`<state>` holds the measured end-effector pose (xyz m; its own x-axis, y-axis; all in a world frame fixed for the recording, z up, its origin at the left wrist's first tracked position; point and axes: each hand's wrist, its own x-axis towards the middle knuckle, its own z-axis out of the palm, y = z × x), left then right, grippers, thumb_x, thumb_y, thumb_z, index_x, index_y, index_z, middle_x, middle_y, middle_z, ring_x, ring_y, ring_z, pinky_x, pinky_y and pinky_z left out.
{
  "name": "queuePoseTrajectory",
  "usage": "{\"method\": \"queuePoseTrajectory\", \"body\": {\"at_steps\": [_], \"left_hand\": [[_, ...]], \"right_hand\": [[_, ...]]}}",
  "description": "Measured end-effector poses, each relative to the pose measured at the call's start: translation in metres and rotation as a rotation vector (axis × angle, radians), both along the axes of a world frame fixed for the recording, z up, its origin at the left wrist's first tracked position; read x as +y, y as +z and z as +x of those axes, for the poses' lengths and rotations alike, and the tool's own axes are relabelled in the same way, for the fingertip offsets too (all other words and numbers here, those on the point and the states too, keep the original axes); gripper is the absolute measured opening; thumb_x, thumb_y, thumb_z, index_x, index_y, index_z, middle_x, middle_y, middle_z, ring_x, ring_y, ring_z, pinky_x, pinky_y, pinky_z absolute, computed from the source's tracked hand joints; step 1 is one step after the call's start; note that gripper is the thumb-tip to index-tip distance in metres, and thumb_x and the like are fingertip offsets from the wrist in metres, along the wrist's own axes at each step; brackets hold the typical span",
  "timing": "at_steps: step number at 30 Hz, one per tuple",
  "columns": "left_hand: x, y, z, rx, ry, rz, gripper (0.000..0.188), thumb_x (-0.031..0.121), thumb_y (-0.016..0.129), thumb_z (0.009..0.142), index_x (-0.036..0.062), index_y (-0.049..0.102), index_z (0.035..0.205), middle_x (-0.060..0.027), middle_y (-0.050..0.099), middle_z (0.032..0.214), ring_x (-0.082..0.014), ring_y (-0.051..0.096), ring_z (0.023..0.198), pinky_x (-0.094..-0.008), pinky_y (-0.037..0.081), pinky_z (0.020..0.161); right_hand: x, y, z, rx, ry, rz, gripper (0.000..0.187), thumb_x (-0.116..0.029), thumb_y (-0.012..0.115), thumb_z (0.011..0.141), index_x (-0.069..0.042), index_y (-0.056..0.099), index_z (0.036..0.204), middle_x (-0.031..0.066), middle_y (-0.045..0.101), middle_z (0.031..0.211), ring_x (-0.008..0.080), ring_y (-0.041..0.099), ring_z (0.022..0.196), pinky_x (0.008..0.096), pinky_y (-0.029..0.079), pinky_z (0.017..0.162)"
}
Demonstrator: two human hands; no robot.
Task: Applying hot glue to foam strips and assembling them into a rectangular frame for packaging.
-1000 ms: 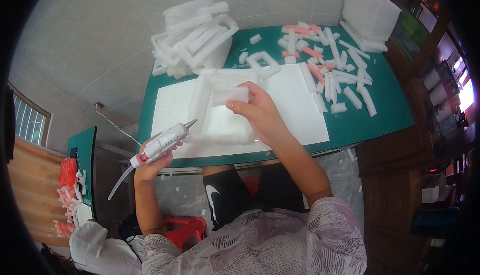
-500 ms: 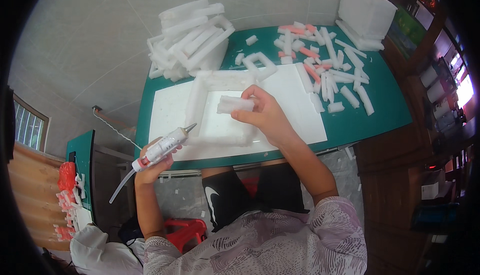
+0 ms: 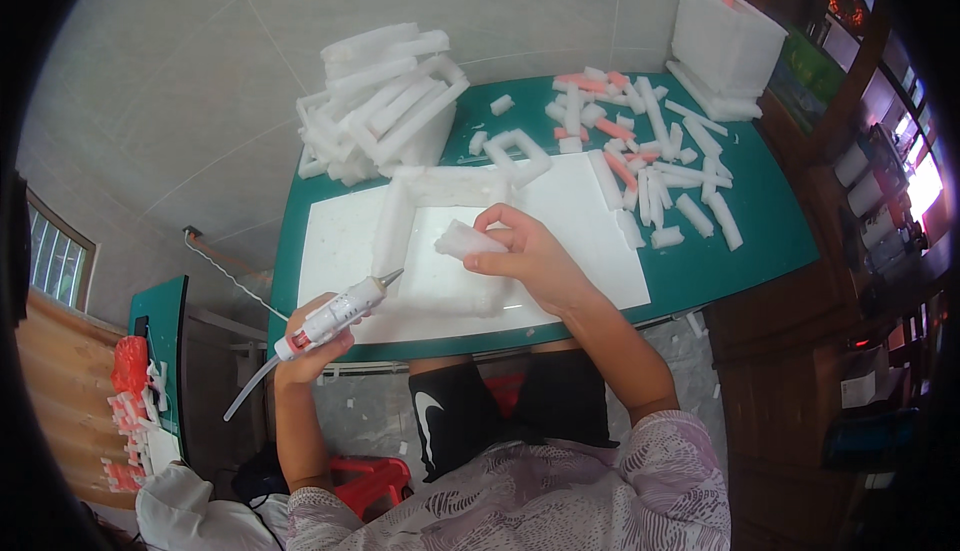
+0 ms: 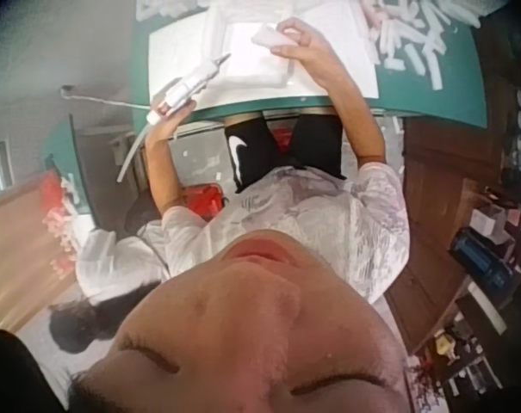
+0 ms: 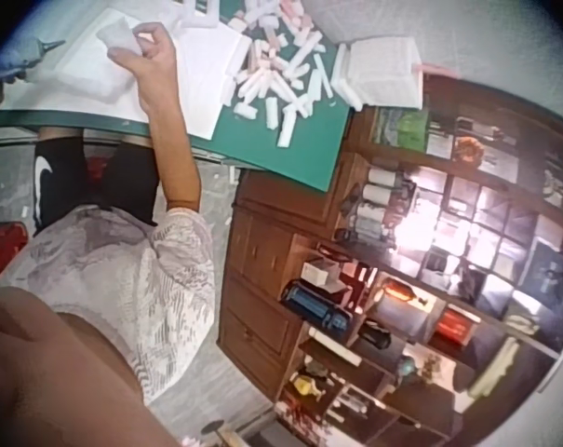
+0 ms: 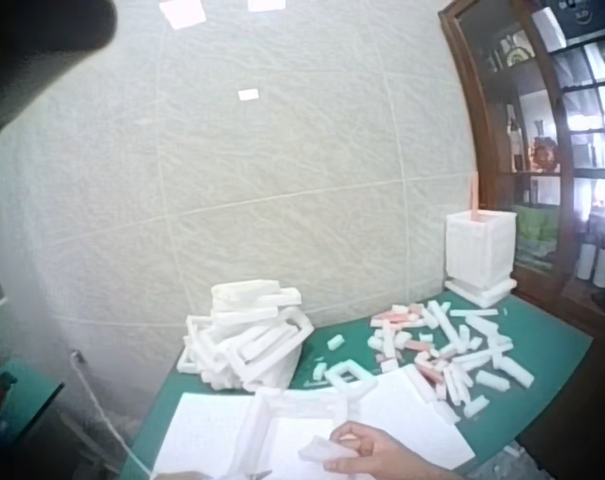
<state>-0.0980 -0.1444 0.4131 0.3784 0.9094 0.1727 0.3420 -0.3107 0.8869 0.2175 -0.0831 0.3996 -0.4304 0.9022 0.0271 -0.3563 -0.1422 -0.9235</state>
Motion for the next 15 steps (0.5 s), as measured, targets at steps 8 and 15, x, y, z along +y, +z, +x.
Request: {"method": "queuePoseTrajectory", "body": {"at_steps": [8,15], "left_hand": [[0.013,0.001,0.002,0.047,-0.125,0.292,0.029,0.008,0.070,0.072,-0.0010,0.064,0.098,-0.0173,0.066,0.098,-0.0286,0.065,0.085,-0.0335,0.050,0.077],[0.016,0.001,0.007,0.047,-0.146,0.390,0.031,0.019,0.070,0.072,0.0001,0.065,0.097,-0.0166,0.067,0.097,-0.0297,0.067,0.087,-0.0338,0.052,0.076]], "right_hand": [[0.004,0.005,-0.012,0.205,0.193,-0.219,0.056,-0.004,0.067,0.081,0.002,0.040,0.131,0.0156,0.052,0.126,0.0233,0.053,0.116,0.0326,0.038,0.101],[-0.001,0.009,-0.019,0.241,0.208,-0.231,0.049,-0.011,0.067,0.085,0.000,0.043,0.127,0.0099,0.054,0.120,0.0187,0.052,0.113,0.0315,0.038,0.099]]}}
